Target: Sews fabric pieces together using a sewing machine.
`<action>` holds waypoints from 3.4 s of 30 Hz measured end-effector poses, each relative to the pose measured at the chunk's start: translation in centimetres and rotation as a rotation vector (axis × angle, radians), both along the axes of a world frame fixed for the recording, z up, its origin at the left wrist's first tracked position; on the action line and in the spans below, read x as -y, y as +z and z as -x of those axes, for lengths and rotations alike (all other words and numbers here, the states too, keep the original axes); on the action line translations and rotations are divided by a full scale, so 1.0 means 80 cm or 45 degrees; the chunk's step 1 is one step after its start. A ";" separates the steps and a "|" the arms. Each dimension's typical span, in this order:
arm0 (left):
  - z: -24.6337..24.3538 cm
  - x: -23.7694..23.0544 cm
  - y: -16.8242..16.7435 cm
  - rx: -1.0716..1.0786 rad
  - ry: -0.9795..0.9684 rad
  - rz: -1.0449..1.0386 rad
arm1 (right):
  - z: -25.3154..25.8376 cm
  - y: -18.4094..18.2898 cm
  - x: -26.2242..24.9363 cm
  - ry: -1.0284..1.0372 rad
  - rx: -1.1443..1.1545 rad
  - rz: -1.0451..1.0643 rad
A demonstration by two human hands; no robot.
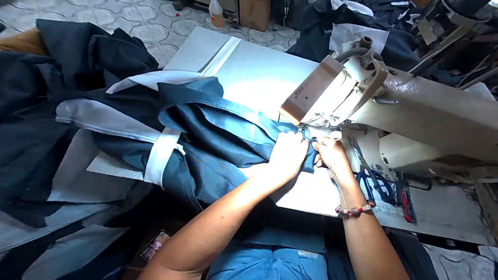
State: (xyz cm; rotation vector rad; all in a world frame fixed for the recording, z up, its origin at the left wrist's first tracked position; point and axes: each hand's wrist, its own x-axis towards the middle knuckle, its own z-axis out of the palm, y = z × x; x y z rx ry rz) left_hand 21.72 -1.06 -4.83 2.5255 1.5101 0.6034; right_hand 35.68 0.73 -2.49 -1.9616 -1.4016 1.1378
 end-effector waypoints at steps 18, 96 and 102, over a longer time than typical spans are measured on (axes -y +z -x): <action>0.001 0.008 0.007 0.037 -0.131 0.292 | -0.013 -0.021 0.048 0.116 -0.107 -0.353; 0.048 0.024 -0.027 0.052 -0.241 -0.063 | 0.050 -0.012 0.089 0.259 0.550 -0.472; 0.050 0.025 -0.025 0.125 -0.213 -0.110 | 0.051 -0.004 0.086 0.334 0.690 -0.327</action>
